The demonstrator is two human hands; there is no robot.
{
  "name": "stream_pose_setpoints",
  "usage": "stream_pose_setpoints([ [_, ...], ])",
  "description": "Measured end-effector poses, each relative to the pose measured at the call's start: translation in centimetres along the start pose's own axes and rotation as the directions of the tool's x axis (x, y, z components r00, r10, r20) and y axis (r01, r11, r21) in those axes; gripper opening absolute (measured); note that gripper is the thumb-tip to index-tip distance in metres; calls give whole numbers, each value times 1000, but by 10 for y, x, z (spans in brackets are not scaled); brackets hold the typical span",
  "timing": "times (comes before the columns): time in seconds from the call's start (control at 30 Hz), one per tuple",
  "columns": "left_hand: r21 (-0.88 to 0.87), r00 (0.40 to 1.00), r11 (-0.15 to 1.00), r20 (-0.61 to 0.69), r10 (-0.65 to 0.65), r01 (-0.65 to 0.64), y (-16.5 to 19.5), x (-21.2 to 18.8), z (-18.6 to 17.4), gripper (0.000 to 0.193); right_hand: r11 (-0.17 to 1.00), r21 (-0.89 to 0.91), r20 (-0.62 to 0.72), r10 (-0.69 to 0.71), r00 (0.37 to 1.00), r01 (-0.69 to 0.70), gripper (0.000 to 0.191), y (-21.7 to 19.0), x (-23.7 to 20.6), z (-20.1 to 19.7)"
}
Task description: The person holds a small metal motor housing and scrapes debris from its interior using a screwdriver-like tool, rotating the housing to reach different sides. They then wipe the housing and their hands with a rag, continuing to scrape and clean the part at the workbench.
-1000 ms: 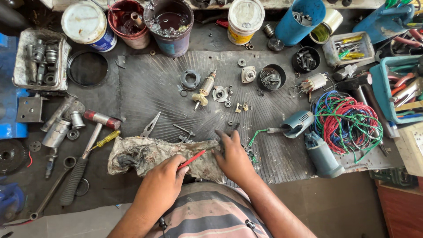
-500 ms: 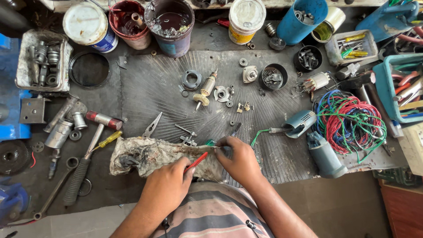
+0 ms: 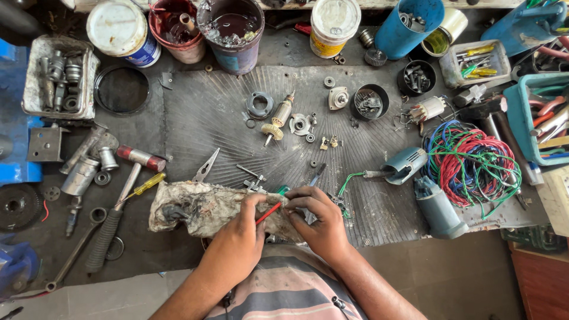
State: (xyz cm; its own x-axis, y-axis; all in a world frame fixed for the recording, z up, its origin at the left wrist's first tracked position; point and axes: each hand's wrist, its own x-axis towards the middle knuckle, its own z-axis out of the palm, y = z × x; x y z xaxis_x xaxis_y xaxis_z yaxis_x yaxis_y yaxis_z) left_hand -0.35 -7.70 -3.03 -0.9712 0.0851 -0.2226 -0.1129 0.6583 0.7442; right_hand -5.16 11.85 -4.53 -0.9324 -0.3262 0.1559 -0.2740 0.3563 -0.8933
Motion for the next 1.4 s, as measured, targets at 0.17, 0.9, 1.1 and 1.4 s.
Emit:
stream_pose_setpoints([
  [0.17, 15, 996, 996, 2, 91, -91, 10, 1, -4, 57, 998, 22, 9, -51, 999, 51, 22, 8, -9, 1],
  [0.9, 39, 1000, 999, 22, -1, 0, 7, -11, 8, 28, 768, 475, 215, 372, 903, -430, 8, 39, -28, 11],
  [1.1, -74, 985, 991, 138, -103, 114, 12, -10, 6, 35, 928, 283, 163, 204, 965, -243, 4, 24, -24, 7],
  [1.4, -459, 998, 886, 4, -70, 64, -13, -21, 23, 37, 977, 191, 183, 63, 981, -98, 10, 10, -20, -1],
])
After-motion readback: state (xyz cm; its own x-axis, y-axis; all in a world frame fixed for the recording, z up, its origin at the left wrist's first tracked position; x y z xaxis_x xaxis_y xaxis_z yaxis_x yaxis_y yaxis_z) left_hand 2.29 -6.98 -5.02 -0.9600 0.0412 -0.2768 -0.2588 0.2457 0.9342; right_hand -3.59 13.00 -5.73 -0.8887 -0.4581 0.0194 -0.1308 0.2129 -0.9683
